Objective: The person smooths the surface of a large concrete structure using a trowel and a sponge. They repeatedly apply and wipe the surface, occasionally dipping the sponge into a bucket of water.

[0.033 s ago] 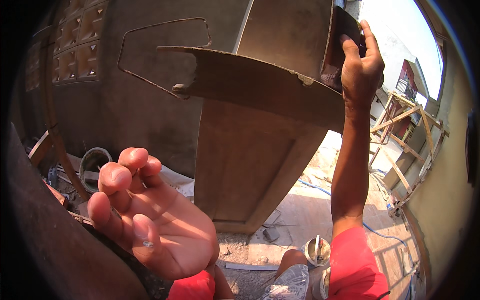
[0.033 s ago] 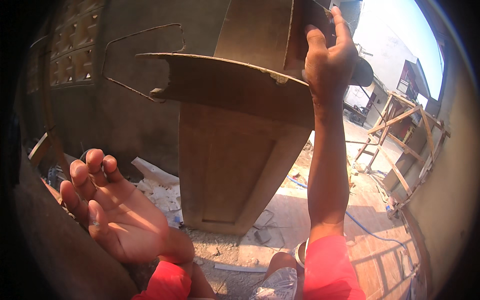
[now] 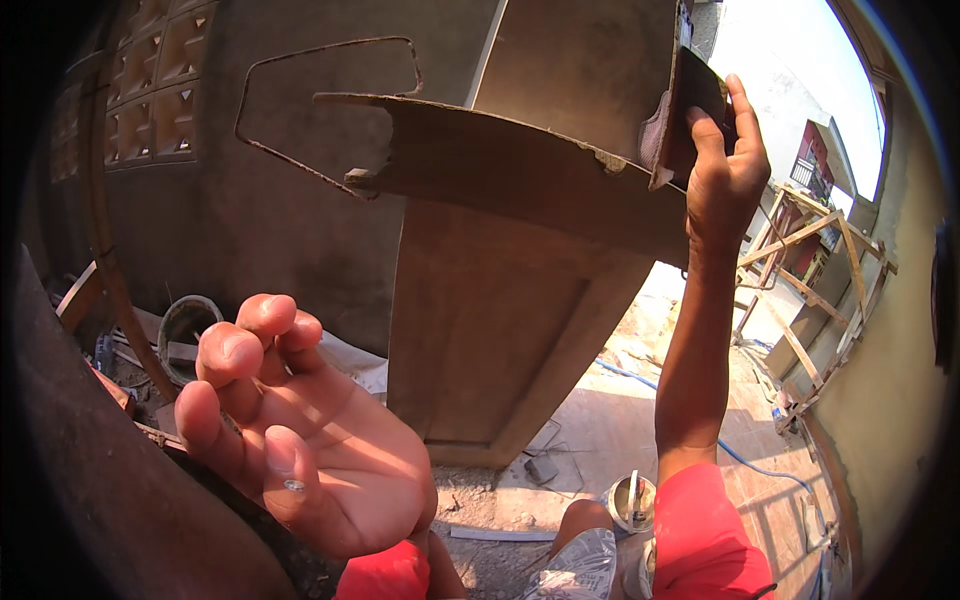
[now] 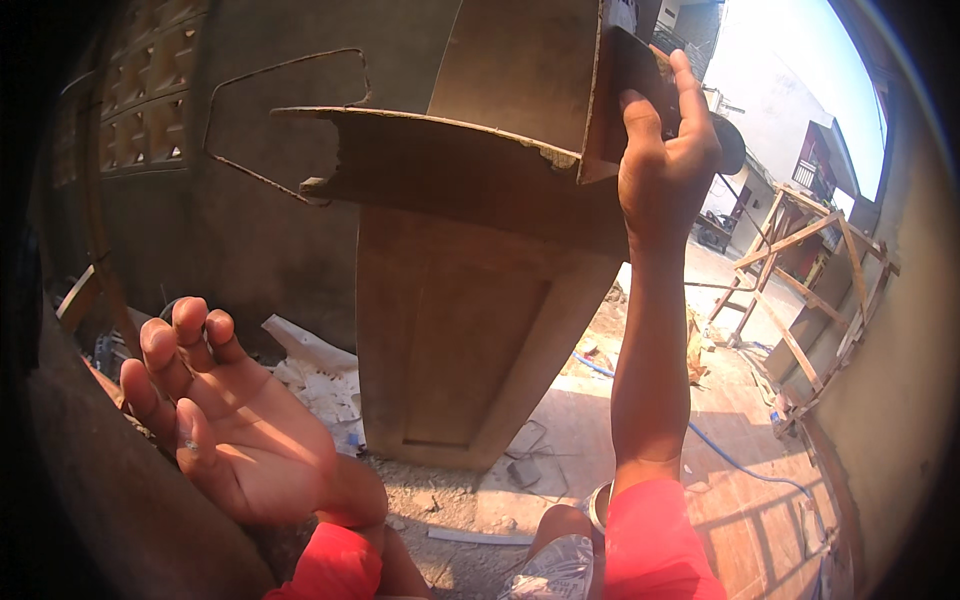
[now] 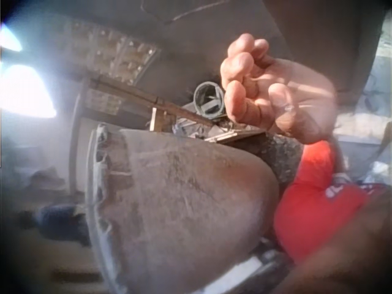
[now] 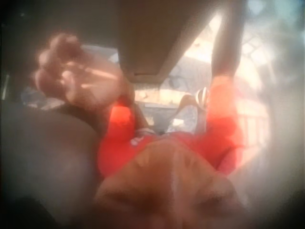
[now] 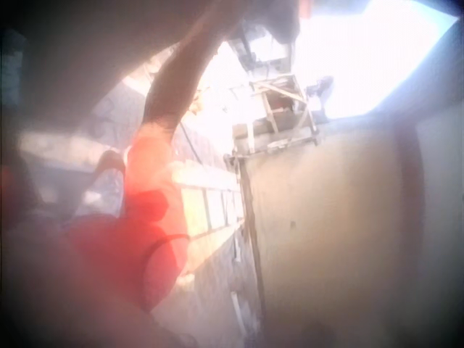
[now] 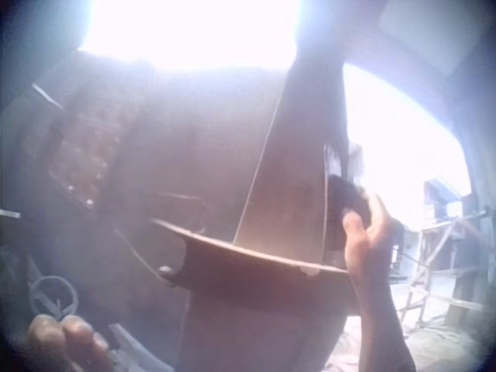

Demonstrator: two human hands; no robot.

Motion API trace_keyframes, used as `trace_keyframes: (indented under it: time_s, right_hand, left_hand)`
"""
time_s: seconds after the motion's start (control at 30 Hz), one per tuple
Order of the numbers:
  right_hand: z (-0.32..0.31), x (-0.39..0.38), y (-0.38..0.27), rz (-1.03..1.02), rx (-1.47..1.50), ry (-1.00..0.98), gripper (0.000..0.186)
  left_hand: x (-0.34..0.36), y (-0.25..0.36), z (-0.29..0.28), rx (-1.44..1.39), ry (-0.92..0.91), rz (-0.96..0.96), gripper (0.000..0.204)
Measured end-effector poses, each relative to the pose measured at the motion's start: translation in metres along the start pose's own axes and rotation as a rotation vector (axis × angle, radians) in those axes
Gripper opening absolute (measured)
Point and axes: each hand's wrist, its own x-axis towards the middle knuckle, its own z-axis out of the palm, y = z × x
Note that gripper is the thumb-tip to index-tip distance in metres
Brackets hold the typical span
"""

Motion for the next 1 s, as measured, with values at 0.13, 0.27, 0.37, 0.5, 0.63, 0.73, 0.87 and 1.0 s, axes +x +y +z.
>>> trace_keyframes:
  time_s: [0.13, 0.27, 0.37, 0.5, 0.63, 0.73, 0.87, 1.0]
  right_hand:
    - [-0.04, -0.091, 0.023, 0.231, 0.135, 0.051, 0.052]
    - [-0.032, -0.124, 0.043, 0.3, 0.083, 0.143, 0.051]
    - [-0.022, -0.12, 0.048, 0.276, -0.114, 0.168, 0.051]
    - [0.004, -0.125, 0.035, 0.15, -0.316, 0.171, 0.051]
    - [0.044, -0.124, 0.012, 0.081, -0.294, 0.114, 0.052]
    - [0.098, -0.136, -0.009, 0.007, -0.169, -0.035, 0.053]
    - [0.109, -0.144, -0.034, 0.195, 0.286, -0.308, 0.055]
    - [0.042, -0.141, -0.024, 0.675, 1.124, -0.163, 0.051]
  left_hand:
    - [0.002, -0.002, 0.002, -0.014, -0.007, 0.002, 0.042]
    - [0.001, 0.001, 0.004, 0.011, -0.023, -0.001, 0.042]
    - [-0.001, 0.002, 0.008, 0.018, -0.038, 0.004, 0.042]
    - [-0.001, 0.004, 0.008, 0.01, -0.042, 0.008, 0.043]
    - [0.002, 0.004, 0.008, -0.022, -0.038, 0.012, 0.042]
    - [0.006, 0.009, 0.001, -0.003, -0.05, 0.03, 0.042]
    - [0.002, 0.007, 0.005, -0.036, -0.051, 0.014, 0.041]
    - [0.007, 0.015, 0.005, -0.051, -0.044, 0.04, 0.041]
